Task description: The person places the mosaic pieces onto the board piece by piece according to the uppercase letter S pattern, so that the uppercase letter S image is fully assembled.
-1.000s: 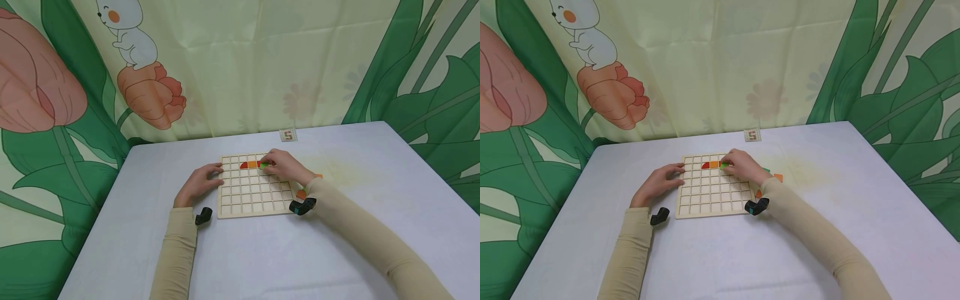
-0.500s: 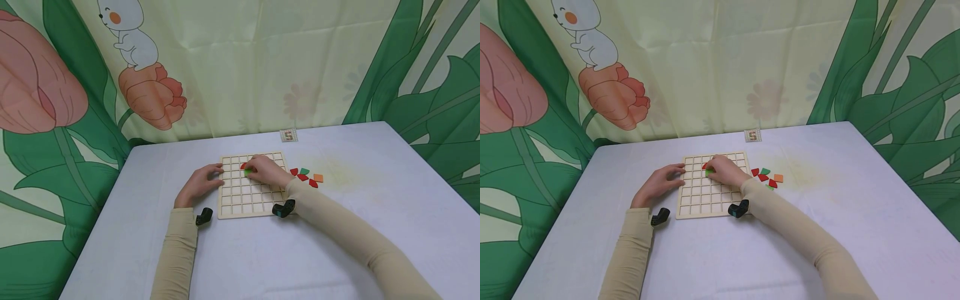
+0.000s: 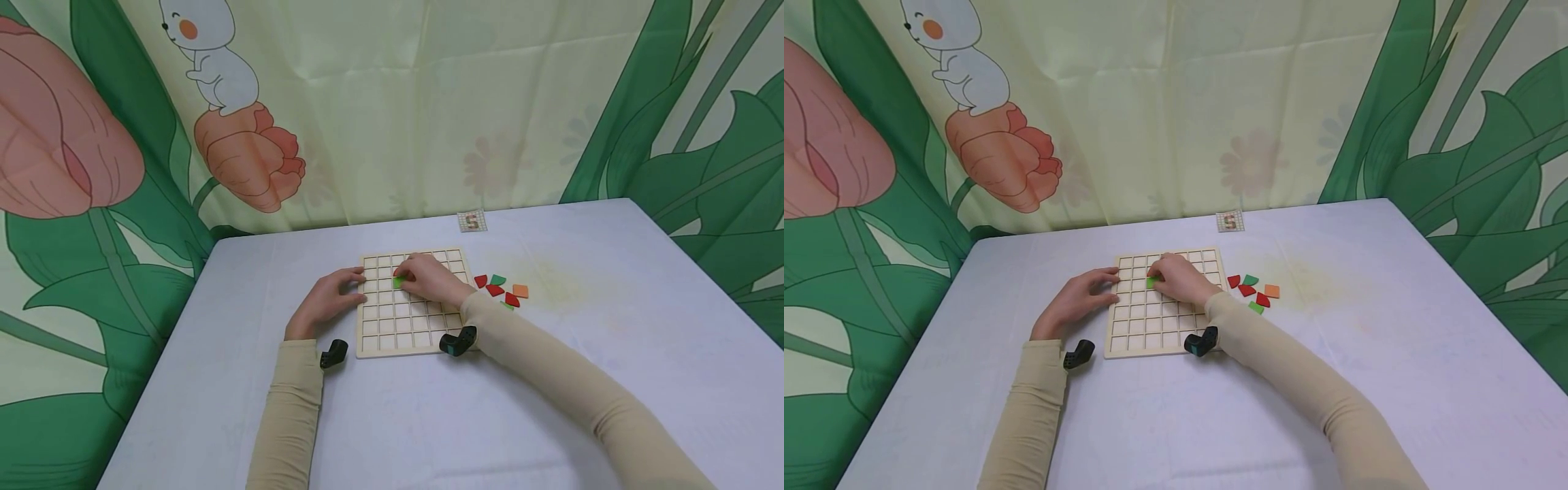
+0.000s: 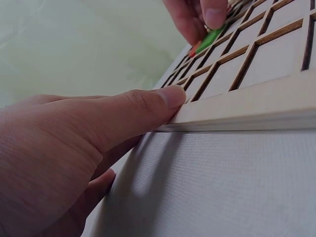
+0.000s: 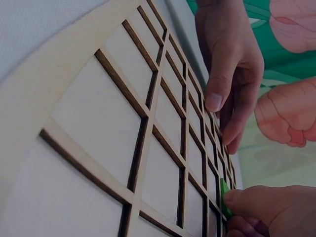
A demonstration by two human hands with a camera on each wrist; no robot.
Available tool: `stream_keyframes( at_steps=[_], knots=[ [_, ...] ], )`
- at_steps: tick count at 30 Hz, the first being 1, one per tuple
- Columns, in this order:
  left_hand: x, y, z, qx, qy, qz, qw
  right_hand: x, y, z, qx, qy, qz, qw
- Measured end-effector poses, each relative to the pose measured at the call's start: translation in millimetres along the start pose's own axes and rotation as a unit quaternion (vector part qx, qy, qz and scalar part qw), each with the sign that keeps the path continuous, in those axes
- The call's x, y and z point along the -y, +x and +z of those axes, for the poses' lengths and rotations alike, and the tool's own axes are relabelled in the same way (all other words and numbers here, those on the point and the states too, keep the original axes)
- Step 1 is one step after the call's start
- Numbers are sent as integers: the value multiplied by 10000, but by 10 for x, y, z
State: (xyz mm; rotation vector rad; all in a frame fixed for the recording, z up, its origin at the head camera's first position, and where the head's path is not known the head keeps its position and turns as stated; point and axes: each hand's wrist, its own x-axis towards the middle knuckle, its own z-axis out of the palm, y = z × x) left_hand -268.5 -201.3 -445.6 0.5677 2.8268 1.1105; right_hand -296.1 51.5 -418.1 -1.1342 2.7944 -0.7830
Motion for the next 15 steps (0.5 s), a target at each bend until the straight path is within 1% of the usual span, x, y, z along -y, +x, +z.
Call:
stream_keyframes(
  at_steps=[15],
  knots=[
    [14, 3, 11, -8, -27, -55, 10000, 6, -1, 20, -30, 58, -64, 10000]
  ],
)
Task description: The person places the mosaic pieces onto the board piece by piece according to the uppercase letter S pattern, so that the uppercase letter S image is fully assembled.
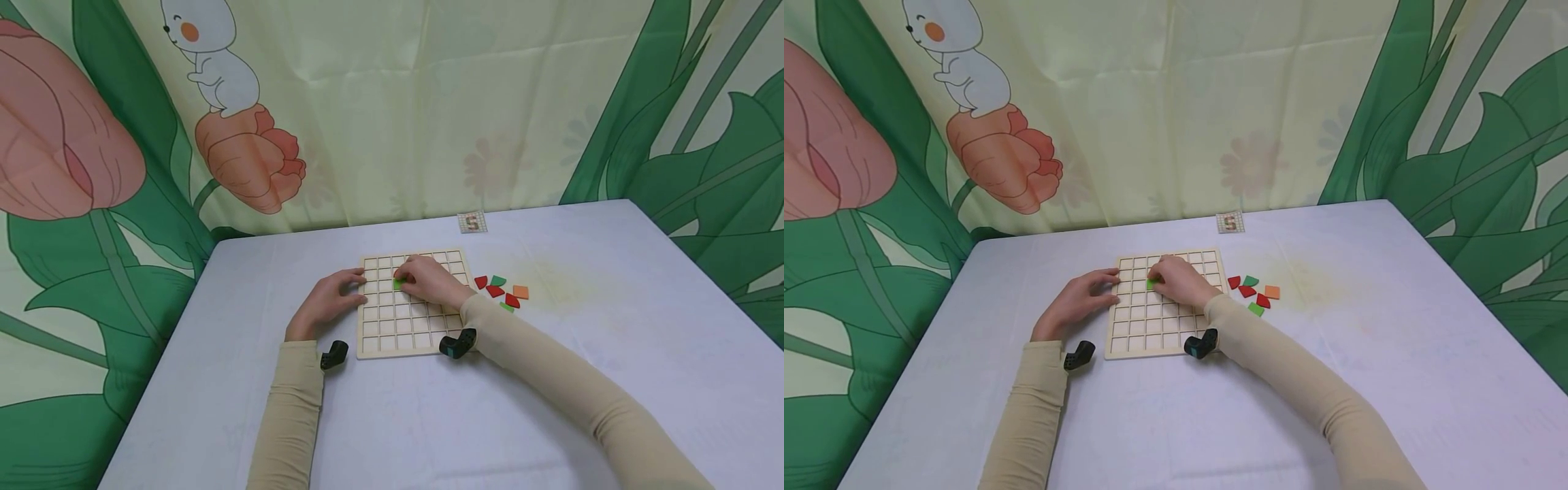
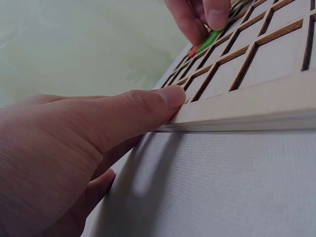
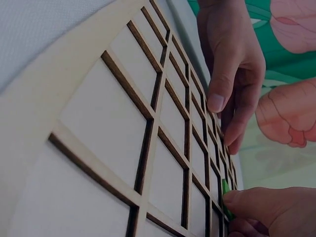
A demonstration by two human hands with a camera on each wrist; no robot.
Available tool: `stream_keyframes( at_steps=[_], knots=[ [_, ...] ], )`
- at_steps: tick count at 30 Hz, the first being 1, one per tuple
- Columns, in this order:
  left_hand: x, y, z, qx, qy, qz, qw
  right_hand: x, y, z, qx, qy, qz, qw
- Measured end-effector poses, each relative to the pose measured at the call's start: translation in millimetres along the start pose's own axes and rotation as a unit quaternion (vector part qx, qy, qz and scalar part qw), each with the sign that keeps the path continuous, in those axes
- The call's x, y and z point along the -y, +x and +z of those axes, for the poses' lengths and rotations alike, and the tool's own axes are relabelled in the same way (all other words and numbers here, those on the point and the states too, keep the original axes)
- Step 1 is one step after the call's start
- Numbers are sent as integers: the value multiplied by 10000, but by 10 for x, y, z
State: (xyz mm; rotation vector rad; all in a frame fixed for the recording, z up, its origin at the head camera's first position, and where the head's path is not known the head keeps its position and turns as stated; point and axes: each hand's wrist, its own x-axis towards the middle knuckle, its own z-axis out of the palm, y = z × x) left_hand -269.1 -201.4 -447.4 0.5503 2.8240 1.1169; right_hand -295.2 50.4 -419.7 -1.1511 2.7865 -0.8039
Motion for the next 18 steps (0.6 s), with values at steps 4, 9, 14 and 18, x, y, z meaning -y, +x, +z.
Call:
stream_keyframes(
  at_steps=[4, 9, 14, 18],
  knots=[
    [-2, -4, 3, -9, -66, -50, 10000, -6, -12, 1, -11, 22, 23, 10000],
    [-18, -11, 2, -30, -93, -47, 9999, -13, -63, -53, -45, 234, 288, 9993],
    [-29, -11, 1, -11, -94, -98, 9999, -88, -207, -199, -160, 479, 719, 9961],
    [-33, -18, 0, -10, -66, -126, 9999, -258, -405, -355, -209, 660, 1162, 9908]
  ],
)
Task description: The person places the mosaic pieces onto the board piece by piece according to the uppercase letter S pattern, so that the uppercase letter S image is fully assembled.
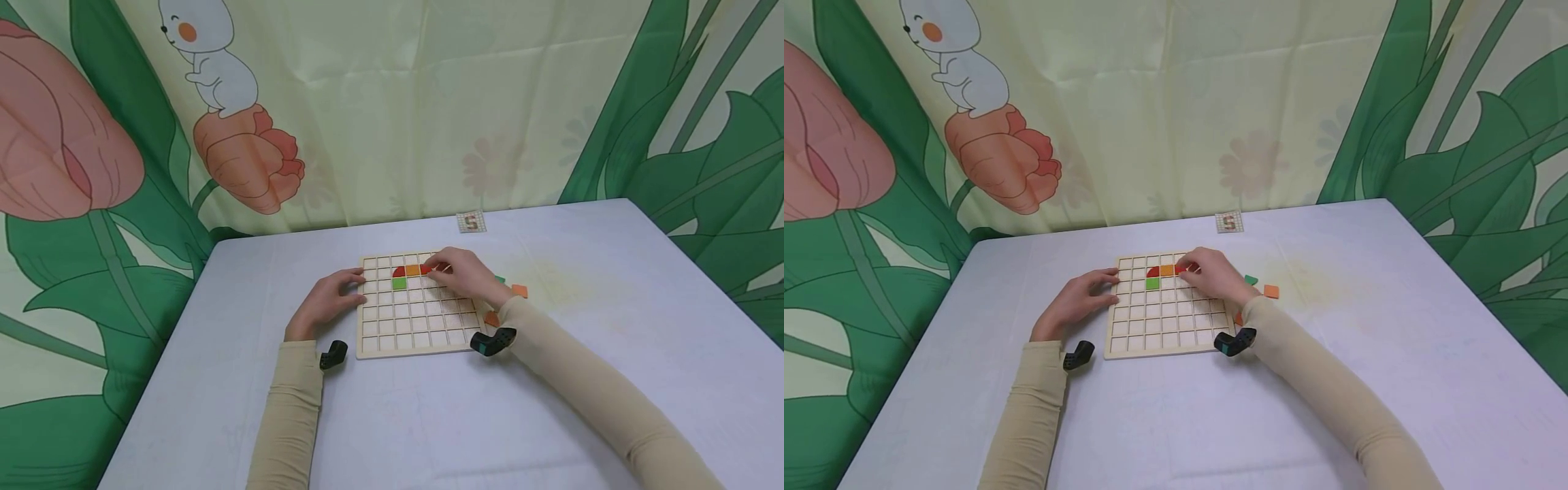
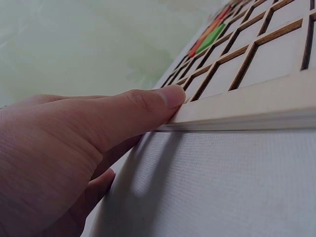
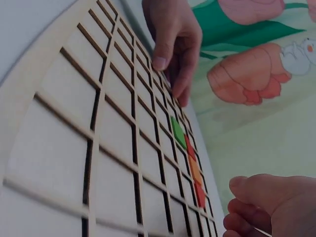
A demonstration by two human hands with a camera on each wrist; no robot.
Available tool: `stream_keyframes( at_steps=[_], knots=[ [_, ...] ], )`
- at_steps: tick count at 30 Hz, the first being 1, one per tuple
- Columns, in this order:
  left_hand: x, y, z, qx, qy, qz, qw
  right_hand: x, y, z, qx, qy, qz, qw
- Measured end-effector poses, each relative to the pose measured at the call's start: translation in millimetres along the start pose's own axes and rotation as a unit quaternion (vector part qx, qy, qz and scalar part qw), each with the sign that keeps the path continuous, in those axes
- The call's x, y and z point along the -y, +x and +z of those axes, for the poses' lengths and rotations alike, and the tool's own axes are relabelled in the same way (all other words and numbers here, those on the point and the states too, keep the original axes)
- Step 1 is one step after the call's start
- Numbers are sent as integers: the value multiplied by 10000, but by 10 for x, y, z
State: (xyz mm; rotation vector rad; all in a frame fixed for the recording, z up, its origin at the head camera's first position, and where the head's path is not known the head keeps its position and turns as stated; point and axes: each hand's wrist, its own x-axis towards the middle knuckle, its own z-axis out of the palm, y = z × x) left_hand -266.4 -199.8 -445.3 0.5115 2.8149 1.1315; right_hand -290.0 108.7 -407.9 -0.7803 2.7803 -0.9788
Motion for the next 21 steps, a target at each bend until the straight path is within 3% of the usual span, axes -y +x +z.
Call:
stream_keyframes(
  at_steps=[7, 11, 16, 21],
  knots=[
    [-16, 3, 2, 31, 14, -84, 10000, -432, -337, -345, -175, 121, 982, 9949],
    [-8, 1, -2, 17, 26, -24, 10000, -622, -540, -480, -178, 135, 1340, 9907],
    [-6, 0, 13, -26, 0, -13, 10000, -806, -716, -533, -170, 6, 1434, 9895],
    [-22, 0, 7, 47, -14, -120, 9999, -864, -732, -500, -141, -182, 1246, 9919]
  ],
)
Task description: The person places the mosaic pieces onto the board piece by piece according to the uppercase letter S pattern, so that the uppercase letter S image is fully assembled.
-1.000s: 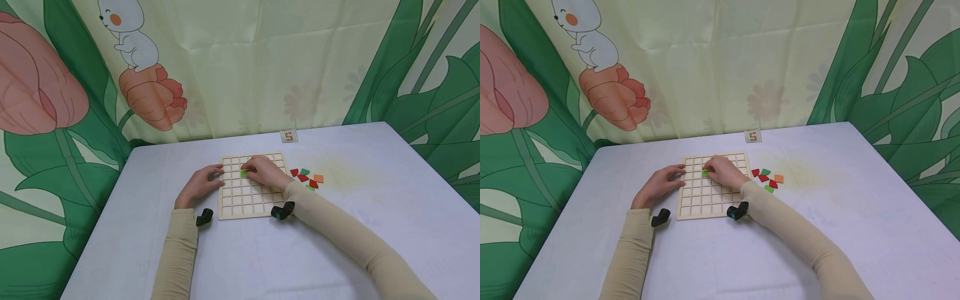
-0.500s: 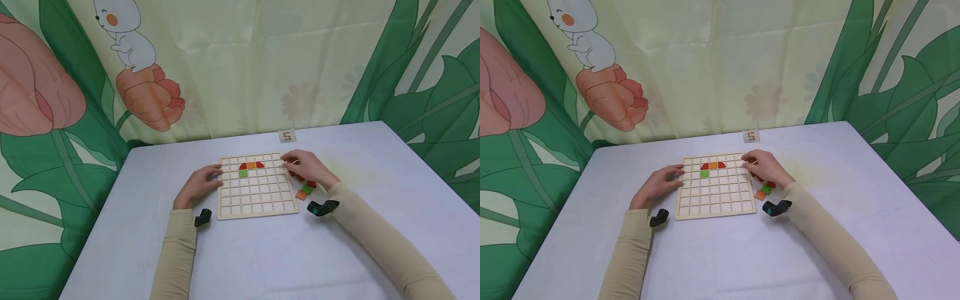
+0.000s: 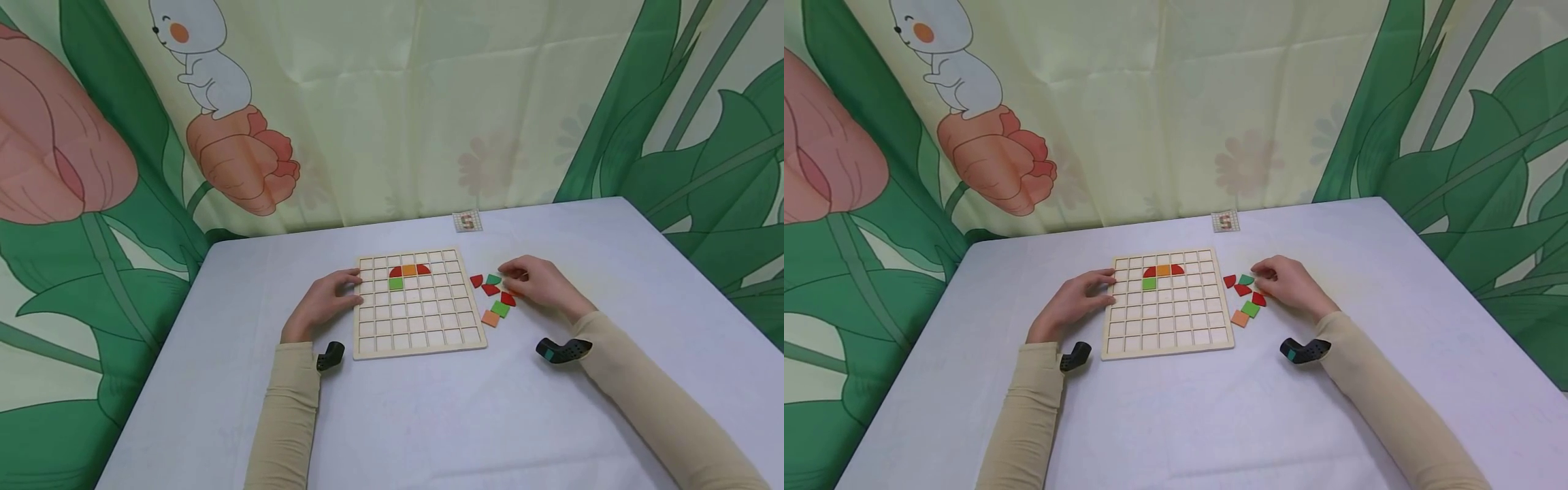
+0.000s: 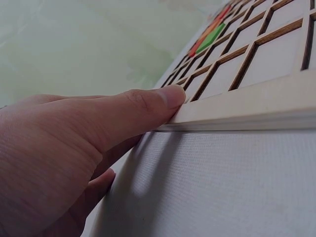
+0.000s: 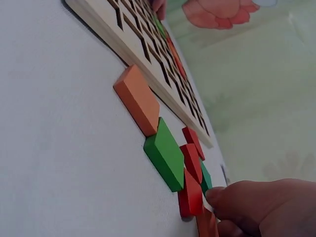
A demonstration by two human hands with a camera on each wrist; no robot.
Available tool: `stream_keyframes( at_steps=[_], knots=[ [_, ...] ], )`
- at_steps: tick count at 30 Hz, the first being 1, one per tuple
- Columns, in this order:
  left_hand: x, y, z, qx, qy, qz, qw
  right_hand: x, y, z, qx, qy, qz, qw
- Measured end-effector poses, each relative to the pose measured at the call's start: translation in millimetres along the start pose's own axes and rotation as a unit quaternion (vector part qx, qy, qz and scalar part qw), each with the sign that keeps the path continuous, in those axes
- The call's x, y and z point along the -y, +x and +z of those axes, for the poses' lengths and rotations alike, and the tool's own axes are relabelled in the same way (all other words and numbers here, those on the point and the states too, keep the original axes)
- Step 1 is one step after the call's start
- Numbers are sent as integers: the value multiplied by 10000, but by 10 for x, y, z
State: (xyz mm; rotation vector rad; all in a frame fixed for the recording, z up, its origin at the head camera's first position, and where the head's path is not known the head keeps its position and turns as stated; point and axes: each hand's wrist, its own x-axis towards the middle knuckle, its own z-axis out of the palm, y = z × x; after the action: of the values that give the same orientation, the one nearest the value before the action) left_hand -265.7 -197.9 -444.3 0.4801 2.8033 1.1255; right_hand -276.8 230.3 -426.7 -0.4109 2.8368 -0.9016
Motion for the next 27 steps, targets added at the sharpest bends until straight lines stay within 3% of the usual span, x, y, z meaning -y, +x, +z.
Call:
stream_keyframes(
  at_steps=[7, 27],
  knots=[
    [-6, -12, -4, -30, -4, 65, 10000, 91, 88, 85, 122, -140, -216, 9996],
    [9, -1, 4, -71, 25, 133, 9999, 124, 191, 100, 96, -197, -174, 9996]
  ],
)
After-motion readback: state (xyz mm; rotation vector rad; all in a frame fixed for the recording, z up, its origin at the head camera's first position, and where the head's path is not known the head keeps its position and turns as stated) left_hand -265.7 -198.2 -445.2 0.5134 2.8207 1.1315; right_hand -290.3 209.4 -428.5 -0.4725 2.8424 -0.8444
